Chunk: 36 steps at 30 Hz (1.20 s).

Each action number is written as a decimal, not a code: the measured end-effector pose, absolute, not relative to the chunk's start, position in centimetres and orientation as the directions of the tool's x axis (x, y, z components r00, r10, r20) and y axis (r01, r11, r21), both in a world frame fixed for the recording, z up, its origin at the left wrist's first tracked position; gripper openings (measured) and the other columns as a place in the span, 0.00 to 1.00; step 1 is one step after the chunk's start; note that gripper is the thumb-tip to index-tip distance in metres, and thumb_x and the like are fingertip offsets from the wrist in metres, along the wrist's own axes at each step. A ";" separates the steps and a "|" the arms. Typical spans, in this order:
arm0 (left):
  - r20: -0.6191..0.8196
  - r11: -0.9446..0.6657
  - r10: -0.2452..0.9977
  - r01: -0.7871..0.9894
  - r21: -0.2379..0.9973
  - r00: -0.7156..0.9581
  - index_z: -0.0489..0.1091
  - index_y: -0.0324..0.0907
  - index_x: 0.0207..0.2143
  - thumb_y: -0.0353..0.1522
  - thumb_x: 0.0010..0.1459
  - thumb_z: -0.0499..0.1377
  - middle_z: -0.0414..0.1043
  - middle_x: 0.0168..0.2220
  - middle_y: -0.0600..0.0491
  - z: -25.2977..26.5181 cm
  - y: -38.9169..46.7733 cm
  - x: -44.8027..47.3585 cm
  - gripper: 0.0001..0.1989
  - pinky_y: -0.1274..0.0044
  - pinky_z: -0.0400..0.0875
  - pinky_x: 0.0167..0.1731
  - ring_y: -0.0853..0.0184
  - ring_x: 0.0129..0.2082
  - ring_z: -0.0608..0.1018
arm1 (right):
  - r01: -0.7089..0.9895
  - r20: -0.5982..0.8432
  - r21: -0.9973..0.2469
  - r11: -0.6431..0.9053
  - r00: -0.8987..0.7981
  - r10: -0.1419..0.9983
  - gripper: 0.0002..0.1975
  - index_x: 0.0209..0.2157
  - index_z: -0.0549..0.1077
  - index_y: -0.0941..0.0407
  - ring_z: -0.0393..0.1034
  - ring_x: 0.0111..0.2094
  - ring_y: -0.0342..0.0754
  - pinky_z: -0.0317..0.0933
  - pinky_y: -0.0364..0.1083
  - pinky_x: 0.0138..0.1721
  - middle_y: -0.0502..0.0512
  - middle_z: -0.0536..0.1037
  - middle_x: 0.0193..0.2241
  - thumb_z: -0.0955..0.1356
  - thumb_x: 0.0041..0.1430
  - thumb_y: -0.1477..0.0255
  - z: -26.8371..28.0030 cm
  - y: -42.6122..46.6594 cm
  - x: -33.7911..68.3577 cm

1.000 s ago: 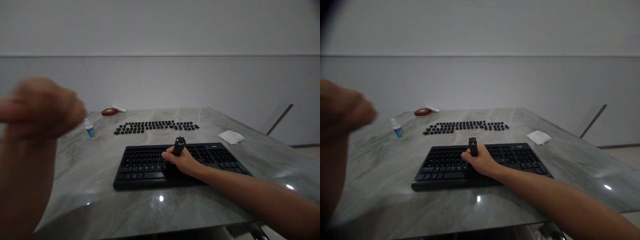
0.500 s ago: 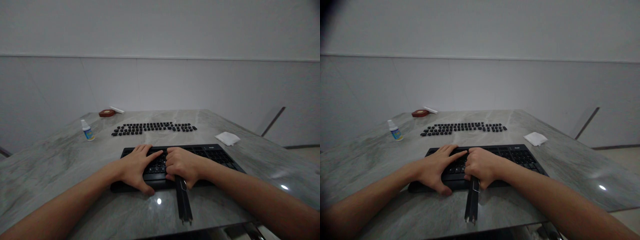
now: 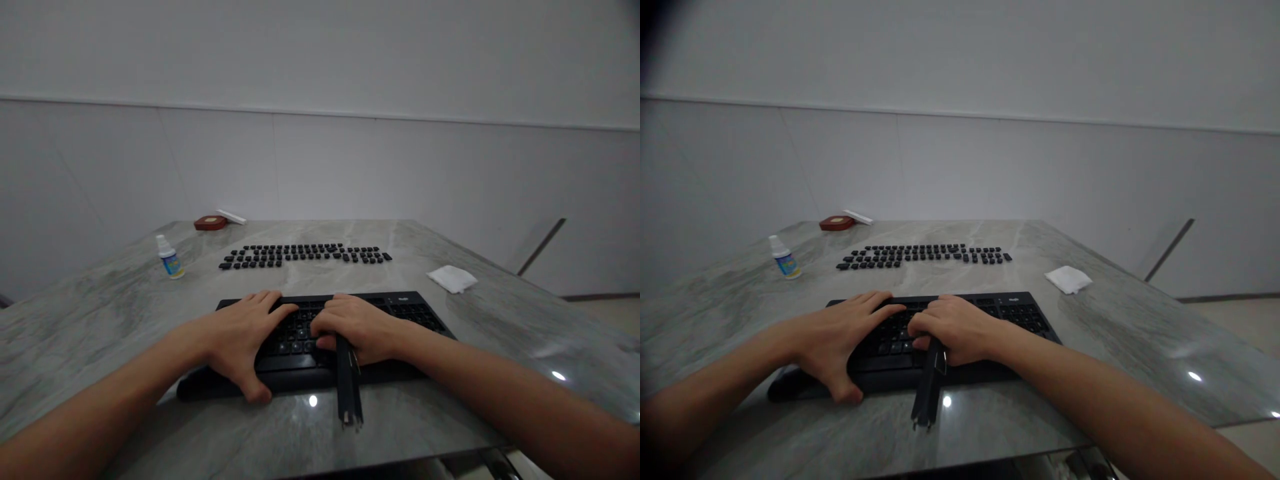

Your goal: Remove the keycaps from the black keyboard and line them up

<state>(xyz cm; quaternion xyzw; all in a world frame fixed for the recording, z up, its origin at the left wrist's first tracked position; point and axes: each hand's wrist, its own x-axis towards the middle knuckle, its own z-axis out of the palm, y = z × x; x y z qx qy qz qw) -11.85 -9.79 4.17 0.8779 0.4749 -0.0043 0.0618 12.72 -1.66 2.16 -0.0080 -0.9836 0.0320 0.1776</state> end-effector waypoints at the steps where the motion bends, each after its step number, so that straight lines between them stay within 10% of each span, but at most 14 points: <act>1: -0.059 -0.537 0.836 0.836 0.114 0.545 0.52 0.41 0.65 0.52 0.29 0.69 0.57 0.59 0.39 4.1 -9.9 -12.3 0.61 0.56 0.63 0.54 0.45 0.54 0.66 | 0.006 0.366 -0.088 0.996 -0.930 0.038 0.06 0.40 0.69 0.58 0.67 0.32 0.47 0.57 0.46 0.36 0.55 0.75 0.31 0.64 0.63 0.71 2.1 -1.8 12.6; 11: 0.334 -0.726 0.684 0.555 0.406 0.649 0.72 0.41 0.41 0.35 0.65 0.55 0.70 0.40 0.48 2.0 -9.0 -11.0 0.09 0.72 0.68 0.46 0.64 0.43 0.71 | -0.036 0.481 -0.138 0.990 -0.876 0.035 0.03 0.37 0.66 0.57 0.64 0.30 0.45 0.57 0.44 0.34 0.52 0.72 0.28 0.62 0.61 0.77 0.9 -2.2 11.3; 36: 0.376 -0.690 0.724 0.594 0.413 0.579 0.74 0.40 0.35 0.25 0.63 0.54 0.72 0.35 0.51 1.3 -8.4 -10.8 0.09 0.71 0.68 0.43 0.65 0.38 0.71 | -0.035 0.482 -0.148 0.988 -0.875 0.041 0.07 0.36 0.69 0.57 0.66 0.32 0.47 0.58 0.47 0.37 0.53 0.73 0.29 0.63 0.54 0.78 0.8 -2.3 11.3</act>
